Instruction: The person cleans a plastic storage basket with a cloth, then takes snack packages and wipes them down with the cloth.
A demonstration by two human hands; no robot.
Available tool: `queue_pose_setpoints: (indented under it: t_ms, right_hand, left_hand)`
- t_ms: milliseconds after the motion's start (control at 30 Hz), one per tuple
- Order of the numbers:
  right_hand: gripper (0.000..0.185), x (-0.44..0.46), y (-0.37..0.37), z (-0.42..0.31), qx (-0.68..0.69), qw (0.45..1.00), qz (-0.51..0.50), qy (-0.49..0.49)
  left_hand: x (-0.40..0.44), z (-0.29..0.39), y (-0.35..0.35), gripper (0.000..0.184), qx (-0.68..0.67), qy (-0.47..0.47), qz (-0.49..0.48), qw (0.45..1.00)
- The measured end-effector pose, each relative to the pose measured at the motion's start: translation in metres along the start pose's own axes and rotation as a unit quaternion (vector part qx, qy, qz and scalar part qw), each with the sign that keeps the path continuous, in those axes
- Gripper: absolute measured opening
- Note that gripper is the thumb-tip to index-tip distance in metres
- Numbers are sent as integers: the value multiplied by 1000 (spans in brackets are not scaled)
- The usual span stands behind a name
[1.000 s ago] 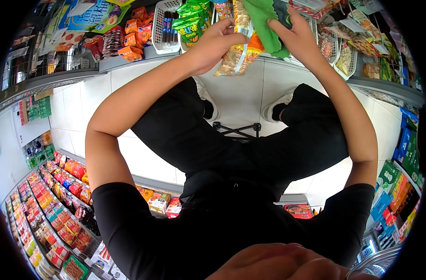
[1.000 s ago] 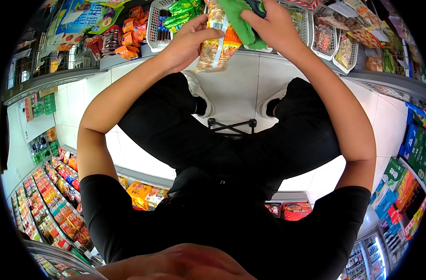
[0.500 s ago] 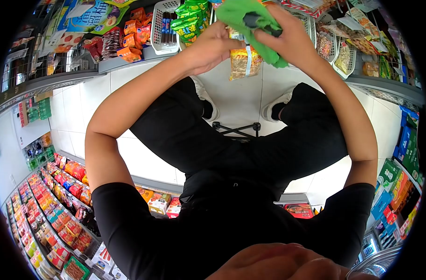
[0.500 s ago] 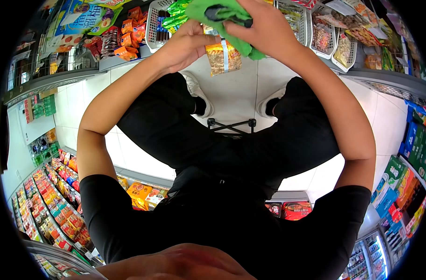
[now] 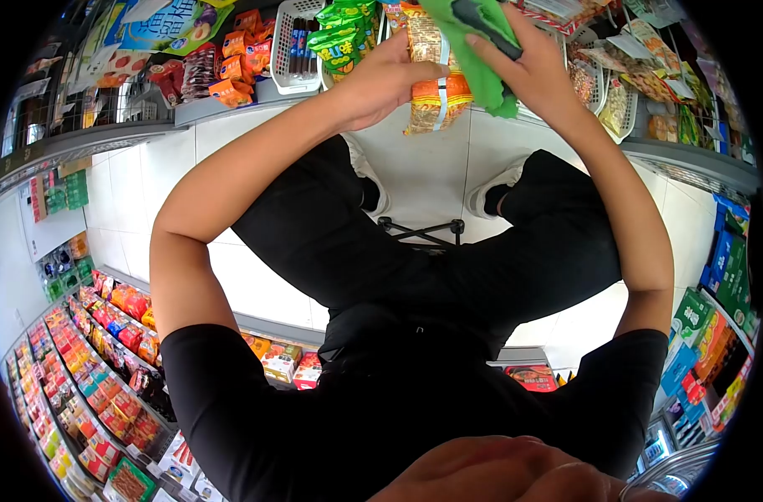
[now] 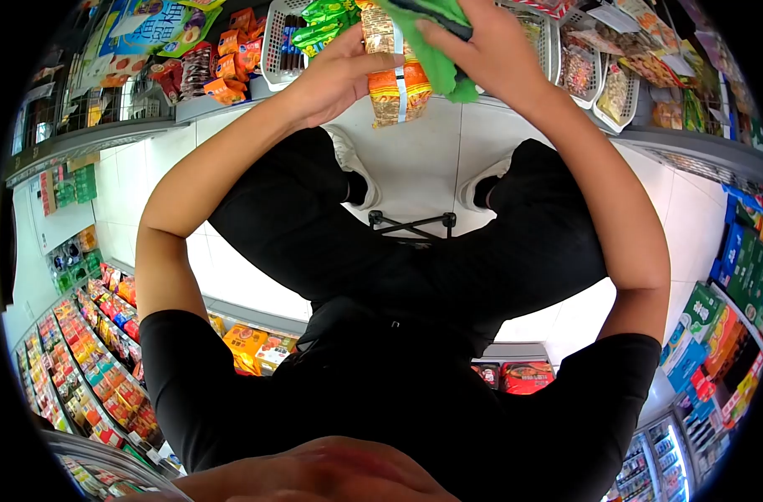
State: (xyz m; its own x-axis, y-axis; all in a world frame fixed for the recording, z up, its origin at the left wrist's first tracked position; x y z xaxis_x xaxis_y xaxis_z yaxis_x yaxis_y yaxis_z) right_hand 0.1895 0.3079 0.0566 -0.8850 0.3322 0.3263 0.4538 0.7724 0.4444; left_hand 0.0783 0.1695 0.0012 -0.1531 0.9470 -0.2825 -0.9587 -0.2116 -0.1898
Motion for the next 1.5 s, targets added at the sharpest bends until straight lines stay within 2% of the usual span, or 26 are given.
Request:
queue_pose_setpoints:
  t_ms: [100,200,300,433,533,567,633,667,700,800,833,933,1033,1133,1233,1333,1467,1500]
  right_hand:
    - [39,4,-5,-18,-12,999,-27,34]
    - [37,4,-5,-6,-27,999,-39,12]
    - [33,7,1,13,15,999,35,33]
    - [34,6,10,13,32,998,4,-48]
    - [33,6,1,-21,49,995,-75,39]
    - [32,3,-7,-15,85,991,-90,56]
    - [32,5,-10,-17,43,993,-108,-13]
    - [32,5,-11,-16,21,992,-115,-48]
    - [32,4,-10,-9,72,995,-62,7]
    - [32,8,0,20,42,994,-32,-94]
    - [33,7,0,26,126,985,-13,-120]
    - [33,7,12,26,48,992,-16,-118]
    - [32,5,11,10,54,994,-22,-91]
    - [33,6,3,-8,56,997,-59,-15]
    - [33,10,8,10,76,993,-42,-78]
    - [32,12,19,25,54,995,-32,-80]
    - [34,8,21,10,-22,997,-26,-74]
    - [34,7,18,7,-13,999,-27,-33]
  left_hand:
    - [2,-4,0,46,36,-9,9,999]
    - [3,-10,3,45,66,-18,7,998]
    - [2,-11,2,47,79,-15,-4,997]
    - [5,-16,0,50,121,-29,-13,992]
    - [9,-16,0,52,122,-70,-7,990]
    - [9,-19,1,53,121,-43,-20,992]
    - [8,-18,0,55,119,11,-49,992]
    - [8,-19,1,56,111,5,-36,993]
    - [7,-20,1,57,103,-2,-25,994]
    - [4,-16,-1,59,78,-6,-11,997]
    - [3,-16,-2,60,68,-3,-10,998]
    - [5,-19,-1,60,100,2,-15,995]
    - [5,-20,1,57,100,8,-23,995]
    - [5,-16,0,58,86,6,-39,995]
    - [3,-12,-3,58,41,35,-42,998]
    - [-1,-7,-3,55,45,52,-32,997]
    - [5,-11,10,46,-26,82,-6,996]
    - [5,-10,13,44,-46,84,1,995]
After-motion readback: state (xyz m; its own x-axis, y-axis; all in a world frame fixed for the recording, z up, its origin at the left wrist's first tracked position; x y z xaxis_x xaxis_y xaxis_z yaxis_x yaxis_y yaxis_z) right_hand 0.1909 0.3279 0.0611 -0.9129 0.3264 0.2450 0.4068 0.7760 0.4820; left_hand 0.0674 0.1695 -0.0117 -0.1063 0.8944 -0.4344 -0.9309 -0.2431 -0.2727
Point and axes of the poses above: each hand's wrist, its own x-axis towards the middle knuckle, its own y-axis out of the back of the hand, z = x × y, the point moved 5 cm from there along x, towards the middle knuckle, and after that the axes turned 14 degrees about x, right-handed, at the moved point
